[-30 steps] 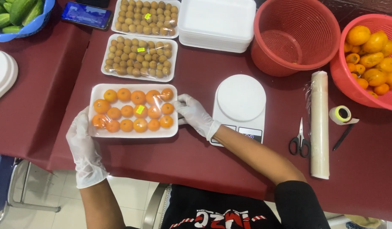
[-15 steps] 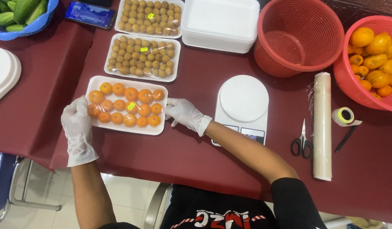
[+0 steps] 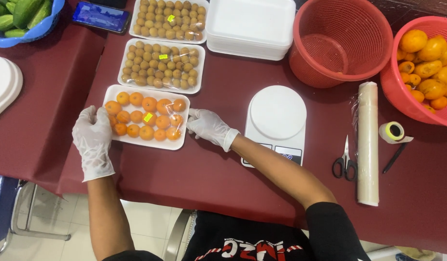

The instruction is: Wrapping a tray of oranges with plastic film, labeling it, and weighing it on a digital scale.

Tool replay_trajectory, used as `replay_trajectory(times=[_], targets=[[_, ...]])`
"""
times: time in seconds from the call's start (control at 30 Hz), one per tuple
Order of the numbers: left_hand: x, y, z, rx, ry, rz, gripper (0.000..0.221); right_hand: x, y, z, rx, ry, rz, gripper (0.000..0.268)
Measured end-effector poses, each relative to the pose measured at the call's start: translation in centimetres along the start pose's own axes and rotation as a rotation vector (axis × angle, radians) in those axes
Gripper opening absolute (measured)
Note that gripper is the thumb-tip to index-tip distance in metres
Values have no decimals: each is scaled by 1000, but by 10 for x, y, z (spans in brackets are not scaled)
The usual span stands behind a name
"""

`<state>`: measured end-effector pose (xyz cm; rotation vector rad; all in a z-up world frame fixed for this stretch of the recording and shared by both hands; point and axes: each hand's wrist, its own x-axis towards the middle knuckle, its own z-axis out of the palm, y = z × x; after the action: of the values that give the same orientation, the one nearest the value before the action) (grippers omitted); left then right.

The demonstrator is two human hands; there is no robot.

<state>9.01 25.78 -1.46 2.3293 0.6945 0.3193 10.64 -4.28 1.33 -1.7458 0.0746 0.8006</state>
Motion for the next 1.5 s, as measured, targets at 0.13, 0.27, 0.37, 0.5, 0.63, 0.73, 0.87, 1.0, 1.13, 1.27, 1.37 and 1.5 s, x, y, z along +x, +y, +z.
replay_trajectory(times=[0.13,0.27,0.37,0.5,0.63,0.73,0.87,1.0,1.13,1.27,1.37,1.5], targets=[[1,-23,20,394,265,340,48,-6,0,-7,-130,17,-123,74],[-23,22,27,312,346,501,42,1,23,-23,-269,122,-223,65],[-26,43,46,225,453,712,46,-11,36,-43,-176,316,-325,47],[-50,84,61,20,369,877,42,-51,39,-83,-124,551,-513,32],[-85,128,74,-67,314,966,49,-76,62,-137,-362,897,-742,40],[-109,151,86,-119,219,1069,48,-89,97,-171,-335,1020,-770,44],[-125,158,125,-94,110,1051,45,-115,121,-187,-334,1046,-755,39],[-142,159,162,-105,-49,1037,47,-118,169,-202,-517,1010,-554,54],[-156,166,178,-11,-169,1003,54,-126,189,-205,-749,972,-375,63],[-158,164,187,177,-322,916,60,-131,210,-214,-902,954,-255,68],[-163,162,187,280,-414,869,62,-136,212,-216,-957,934,-173,68],[-162,150,198,333,-373,894,59,-134,210,-215,-1053,886,-68,70]])
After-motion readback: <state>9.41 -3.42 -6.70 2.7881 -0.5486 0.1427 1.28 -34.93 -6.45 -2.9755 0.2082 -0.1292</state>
